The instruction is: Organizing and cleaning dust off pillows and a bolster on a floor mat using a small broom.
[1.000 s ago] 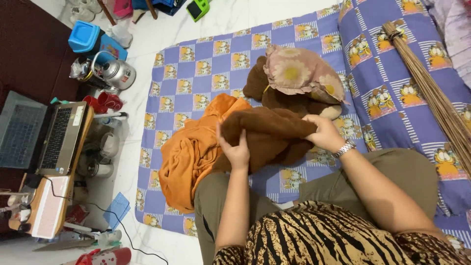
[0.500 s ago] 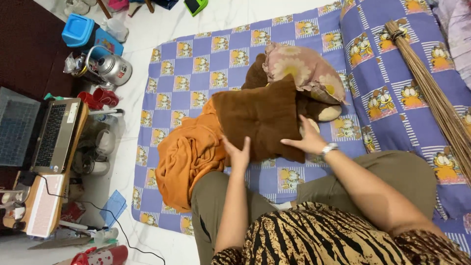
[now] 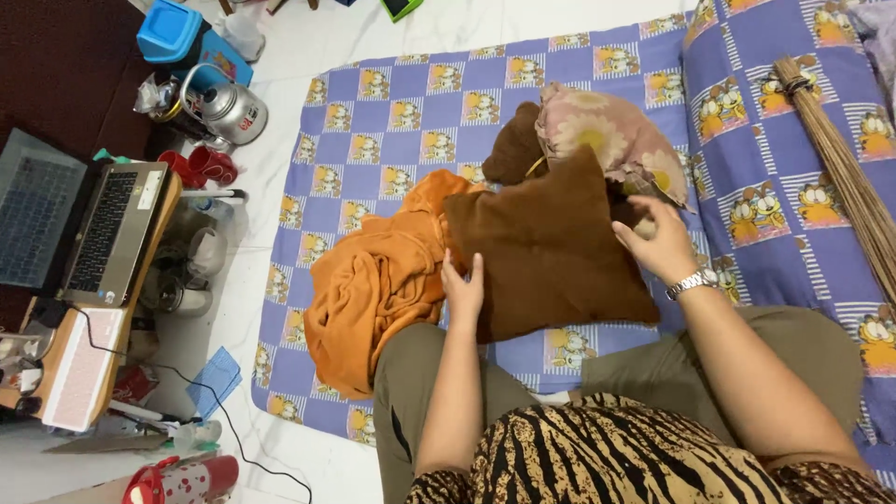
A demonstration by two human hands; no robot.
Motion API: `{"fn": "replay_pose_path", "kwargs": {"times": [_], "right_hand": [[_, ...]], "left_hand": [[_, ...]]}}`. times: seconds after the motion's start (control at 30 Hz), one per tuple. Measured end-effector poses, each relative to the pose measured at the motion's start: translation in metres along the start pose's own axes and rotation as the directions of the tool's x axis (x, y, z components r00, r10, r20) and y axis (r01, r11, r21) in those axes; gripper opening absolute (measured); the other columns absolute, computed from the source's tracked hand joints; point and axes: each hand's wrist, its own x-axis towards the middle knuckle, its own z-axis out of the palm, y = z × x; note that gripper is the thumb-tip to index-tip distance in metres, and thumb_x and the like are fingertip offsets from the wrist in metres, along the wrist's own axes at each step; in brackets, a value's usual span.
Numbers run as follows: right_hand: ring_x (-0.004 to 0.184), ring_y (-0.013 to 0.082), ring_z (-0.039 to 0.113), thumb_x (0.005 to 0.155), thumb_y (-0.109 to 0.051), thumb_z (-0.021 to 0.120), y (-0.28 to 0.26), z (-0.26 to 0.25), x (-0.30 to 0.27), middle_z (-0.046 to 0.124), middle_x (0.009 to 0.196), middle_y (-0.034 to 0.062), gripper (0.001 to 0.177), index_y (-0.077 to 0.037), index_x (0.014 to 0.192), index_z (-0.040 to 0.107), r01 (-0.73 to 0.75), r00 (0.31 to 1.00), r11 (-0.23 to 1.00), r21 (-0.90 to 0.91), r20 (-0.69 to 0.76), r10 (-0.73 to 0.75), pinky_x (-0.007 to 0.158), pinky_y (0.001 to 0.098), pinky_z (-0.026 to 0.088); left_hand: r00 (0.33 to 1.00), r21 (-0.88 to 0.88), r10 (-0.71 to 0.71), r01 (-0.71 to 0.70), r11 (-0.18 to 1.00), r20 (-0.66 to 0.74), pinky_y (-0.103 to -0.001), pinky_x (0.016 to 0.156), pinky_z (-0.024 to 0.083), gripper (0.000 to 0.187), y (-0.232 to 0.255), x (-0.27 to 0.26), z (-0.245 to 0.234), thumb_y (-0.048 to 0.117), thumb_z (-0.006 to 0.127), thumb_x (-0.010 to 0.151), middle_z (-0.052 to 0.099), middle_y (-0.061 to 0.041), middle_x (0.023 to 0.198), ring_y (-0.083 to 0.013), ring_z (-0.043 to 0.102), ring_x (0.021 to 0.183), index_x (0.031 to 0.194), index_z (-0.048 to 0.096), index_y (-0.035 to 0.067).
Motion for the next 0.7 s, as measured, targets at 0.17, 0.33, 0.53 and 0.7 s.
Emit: {"fn": "replay_pose_path", "kwargs": {"times": [0.17, 0.33, 0.53, 0.7], "right_hand": [[0.128, 0.0381, 0.055, 0.071, -0.046, 0.095, -0.024, 0.037, 0.009, 0.052, 0.140, 0.0281, 0.113, 0.000, 0.151, 0.029, 0.257, 0.965, 0.963, 0.078, -0.074, -0.251, 0.106, 0.0477, 0.045], [0.122, 0.0372, 0.060, 0.068, -0.041, 0.093, -0.060, 0.072, 0.020, 0.063, 0.133, 0.0244, 0.101, -0.006, 0.149, 0.044, -0.014, 1.000, 0.995, -0.099, -0.018, 0.013, 0.104, 0.0459, 0.048], [0.116, 0.0306, 0.066, 0.069, -0.045, 0.088, -0.041, 0.059, 0.029, 0.070, 0.125, 0.0222, 0.075, -0.002, 0.125, 0.065, 0.133, 0.909, 0.988, 0.084, 0.387, -0.156, 0.103, 0.0410, 0.051], [0.125, 0.0306, 0.060, 0.074, -0.051, 0.086, -0.097, 0.022, -0.003, 0.063, 0.133, 0.0220, 0.078, 0.001, 0.126, 0.063, 0.095, 0.835, 0.995, 0.020, 0.543, -0.090, 0.108, 0.0397, 0.047]], "left_hand": [[0.965, -0.092, 0.056, -0.034, 0.995, 0.257, -0.044, 0.115, 0.036, 0.106, -0.013, 0.001, 0.034, 0.049, 0.081, 0.083, 0.039, -0.029, 0.153, -0.0388, 0.042, 0.141, 0.155, 0.023, -0.002], [0.937, -0.230, 0.162, -0.092, 0.969, 0.311, -0.040, 0.115, 0.039, 0.100, -0.014, 0.007, 0.032, 0.048, 0.077, 0.084, 0.046, -0.025, 0.152, -0.0360, 0.048, 0.141, 0.154, 0.028, -0.003], [0.944, -0.466, 0.110, 0.050, 0.883, 0.310, -0.039, 0.118, 0.033, 0.086, -0.039, 0.027, 0.042, 0.046, 0.071, 0.095, 0.042, -0.017, 0.159, -0.0303, 0.042, 0.145, 0.156, 0.033, -0.001], [0.960, -0.683, 0.030, 0.174, 0.709, 0.277, -0.039, 0.105, 0.045, 0.074, 0.010, 0.019, 0.005, 0.034, 0.078, 0.087, 0.058, -0.014, 0.140, -0.0263, 0.057, 0.124, 0.144, 0.047, -0.002]]}}
